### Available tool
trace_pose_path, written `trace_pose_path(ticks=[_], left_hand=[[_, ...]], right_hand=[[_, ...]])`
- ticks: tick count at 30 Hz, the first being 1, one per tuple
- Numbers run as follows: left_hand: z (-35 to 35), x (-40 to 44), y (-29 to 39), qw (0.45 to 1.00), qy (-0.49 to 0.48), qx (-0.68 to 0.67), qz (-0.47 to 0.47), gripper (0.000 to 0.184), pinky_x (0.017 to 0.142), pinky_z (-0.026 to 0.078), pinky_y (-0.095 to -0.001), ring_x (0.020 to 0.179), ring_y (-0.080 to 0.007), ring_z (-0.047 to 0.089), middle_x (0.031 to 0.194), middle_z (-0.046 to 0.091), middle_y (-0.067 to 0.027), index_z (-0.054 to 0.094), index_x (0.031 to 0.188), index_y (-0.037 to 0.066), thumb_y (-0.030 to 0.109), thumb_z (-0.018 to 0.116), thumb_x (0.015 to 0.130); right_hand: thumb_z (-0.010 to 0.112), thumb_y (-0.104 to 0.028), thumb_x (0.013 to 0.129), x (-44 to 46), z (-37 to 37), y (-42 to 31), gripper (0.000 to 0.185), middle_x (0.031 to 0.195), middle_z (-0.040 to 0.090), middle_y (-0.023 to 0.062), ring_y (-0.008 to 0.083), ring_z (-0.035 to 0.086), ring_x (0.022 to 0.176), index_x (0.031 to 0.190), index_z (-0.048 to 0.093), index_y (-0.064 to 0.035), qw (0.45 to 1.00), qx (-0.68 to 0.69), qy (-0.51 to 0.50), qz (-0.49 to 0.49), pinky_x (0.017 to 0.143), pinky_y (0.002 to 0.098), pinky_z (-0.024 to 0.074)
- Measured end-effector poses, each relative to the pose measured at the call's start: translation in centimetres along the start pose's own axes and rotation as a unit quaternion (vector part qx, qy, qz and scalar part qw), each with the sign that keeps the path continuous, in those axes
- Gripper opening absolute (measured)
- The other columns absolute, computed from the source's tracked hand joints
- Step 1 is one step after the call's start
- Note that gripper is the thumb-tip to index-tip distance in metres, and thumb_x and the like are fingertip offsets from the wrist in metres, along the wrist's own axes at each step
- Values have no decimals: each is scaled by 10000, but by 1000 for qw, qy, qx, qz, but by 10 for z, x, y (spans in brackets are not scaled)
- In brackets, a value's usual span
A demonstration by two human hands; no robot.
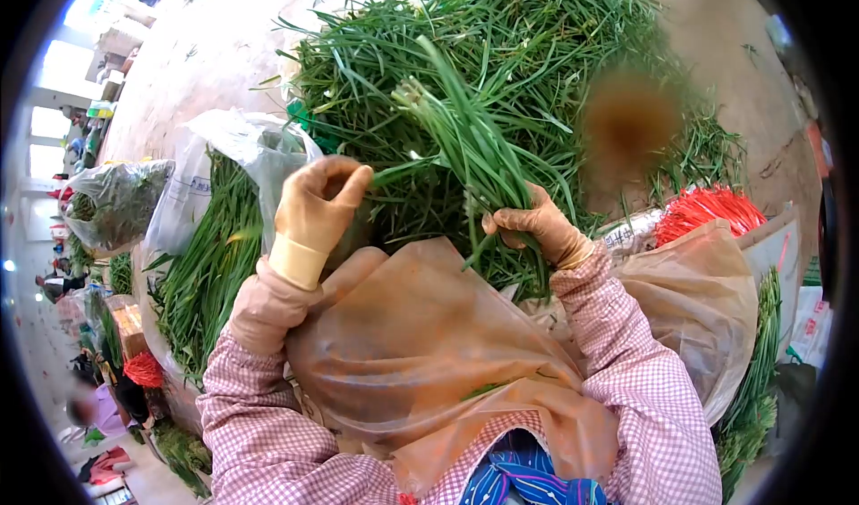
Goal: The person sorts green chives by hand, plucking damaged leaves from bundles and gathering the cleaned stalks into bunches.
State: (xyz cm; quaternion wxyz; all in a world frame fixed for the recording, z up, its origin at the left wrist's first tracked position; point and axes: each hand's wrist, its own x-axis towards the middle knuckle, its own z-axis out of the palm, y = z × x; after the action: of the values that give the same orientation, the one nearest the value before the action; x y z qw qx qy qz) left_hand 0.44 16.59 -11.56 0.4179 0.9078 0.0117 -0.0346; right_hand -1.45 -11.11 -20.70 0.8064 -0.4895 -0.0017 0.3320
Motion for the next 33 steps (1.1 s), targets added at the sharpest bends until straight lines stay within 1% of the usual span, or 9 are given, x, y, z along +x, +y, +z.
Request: trace_pose_path(ticks=[2,4,7,12,16,20,26,29,33], left_hand=[[-10,-12,26,995,-91,42,-30,294,635,433,-190,694,-49,545,762,649,-21,654,993,-3,250,658,843],[-12,-15,18,960,-240,-107,-102,470,731,455,-247,850,-130,571,978,646,-103,582,1123,-52,319,658,846],[-2,-29,50,938,-201,-279,-32,668,889,412,-299,1062,-178,522,1170,564,-130,444,1277,-27,400,671,817],[14,-25,33,852,-115,-504,-84,486,886,480,-371,1036,-226,571,1099,594,-100,483,1270,57,229,650,847],[14,-35,28,829,-137,-533,-101,385,783,545,-419,908,-256,631,979,634,-121,526,1226,78,142,624,859],[-13,-39,53,834,-2,-551,-17,317,778,539,-404,775,-233,616,816,616,-92,530,1142,39,171,620,869],[-77,-45,94,838,134,-470,245,276,817,525,-432,779,-227,604,816,583,-93,523,1154,-6,73,558,892],[-76,-56,100,833,183,-456,256,257,797,536,-405,769,-211,602,820,576,-85,527,1142,-5,75,551,899],[-54,-63,92,852,221,-408,242,261,800,537,-383,776,-207,605,828,587,-84,522,1145,-19,75,549,904]], right_hand=[[621,-73,806,-2,12,1,363,784,628,80,101,484,528,1153,526,-29,998,24,22,-45,441,220,381],[672,-56,783,-7,30,0,304,801,655,56,86,512,564,1075,591,-27,996,30,19,-78,485,216,399],[678,-54,788,-14,58,5,260,803,653,23,65,501,594,1040,617,-41,997,-7,-1,-81,507,201,387],[660,-80,822,-23,84,27,235,853,657,8,63,523,664,1054,627,-65,991,-99,-62,-66,583,223,435],[652,-137,838,-24,85,45,305,980,659,59,153,580,921,1123,608,-38,956,-274,-28,-97,851,298,460],[734,-190,745,-7,62,1,695,1311,483,153,233,500,1171,1355,418,-85,900,-397,-26,-176,1008,336,383],[691,-201,795,9,65,-129,628,1232,542,129,229,527,1122,1344,412,-76,889,-362,5,-280,980,382,427],[629,-197,856,20,28,-138,474,1103,614,101,161,584,989,1279,470,-51,856,-378,228,-270,984,336,410],[549,-195,896,-14,13,-68,179,672,639,62,135,583,539,838,631,-47,948,-270,133,-109,551,272,509]])
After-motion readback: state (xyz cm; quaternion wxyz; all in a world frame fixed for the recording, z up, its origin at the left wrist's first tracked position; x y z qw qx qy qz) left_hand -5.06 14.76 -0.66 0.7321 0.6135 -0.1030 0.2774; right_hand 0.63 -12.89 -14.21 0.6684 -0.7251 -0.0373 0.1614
